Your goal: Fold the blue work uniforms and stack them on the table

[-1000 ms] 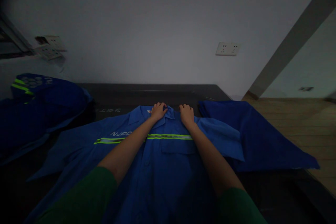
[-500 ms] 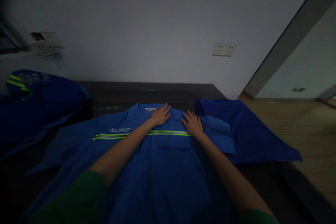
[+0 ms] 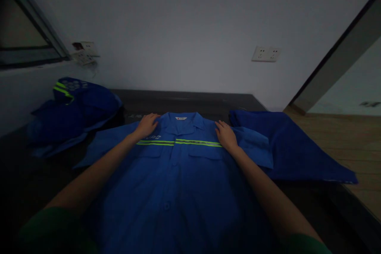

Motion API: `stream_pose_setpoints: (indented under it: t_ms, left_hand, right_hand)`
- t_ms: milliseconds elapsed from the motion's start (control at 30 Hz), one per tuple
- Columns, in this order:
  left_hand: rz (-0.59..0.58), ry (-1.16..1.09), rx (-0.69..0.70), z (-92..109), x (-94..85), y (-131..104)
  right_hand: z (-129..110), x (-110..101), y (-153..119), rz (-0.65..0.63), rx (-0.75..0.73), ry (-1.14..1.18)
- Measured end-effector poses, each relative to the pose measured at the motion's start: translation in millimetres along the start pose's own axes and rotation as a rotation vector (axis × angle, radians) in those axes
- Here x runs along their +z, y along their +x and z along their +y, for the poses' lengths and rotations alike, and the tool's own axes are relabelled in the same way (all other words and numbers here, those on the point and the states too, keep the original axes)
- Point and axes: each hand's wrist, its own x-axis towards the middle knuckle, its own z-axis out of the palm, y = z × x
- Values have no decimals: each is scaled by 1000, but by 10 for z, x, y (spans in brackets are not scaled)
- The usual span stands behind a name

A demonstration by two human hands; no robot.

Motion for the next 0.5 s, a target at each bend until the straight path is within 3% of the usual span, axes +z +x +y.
stream_pose_setpoints:
  t_ms: [67, 133, 333, 500]
  left_hand:
    - [-74, 27, -64, -305, -9, -173]
    - [-135, 34, -90, -473, 30, -284]
    - [-198, 40, -133, -554, 168, -235]
    - [-203, 10, -166, -635, 100, -26]
  right_hand:
    - [-78, 33, 47, -95, -9, 12]
    - [-149, 89, 95, -161, 17, -1]
    - [-175, 243, 174, -206, 60, -65]
    - [-176, 191, 229, -169, 79, -51]
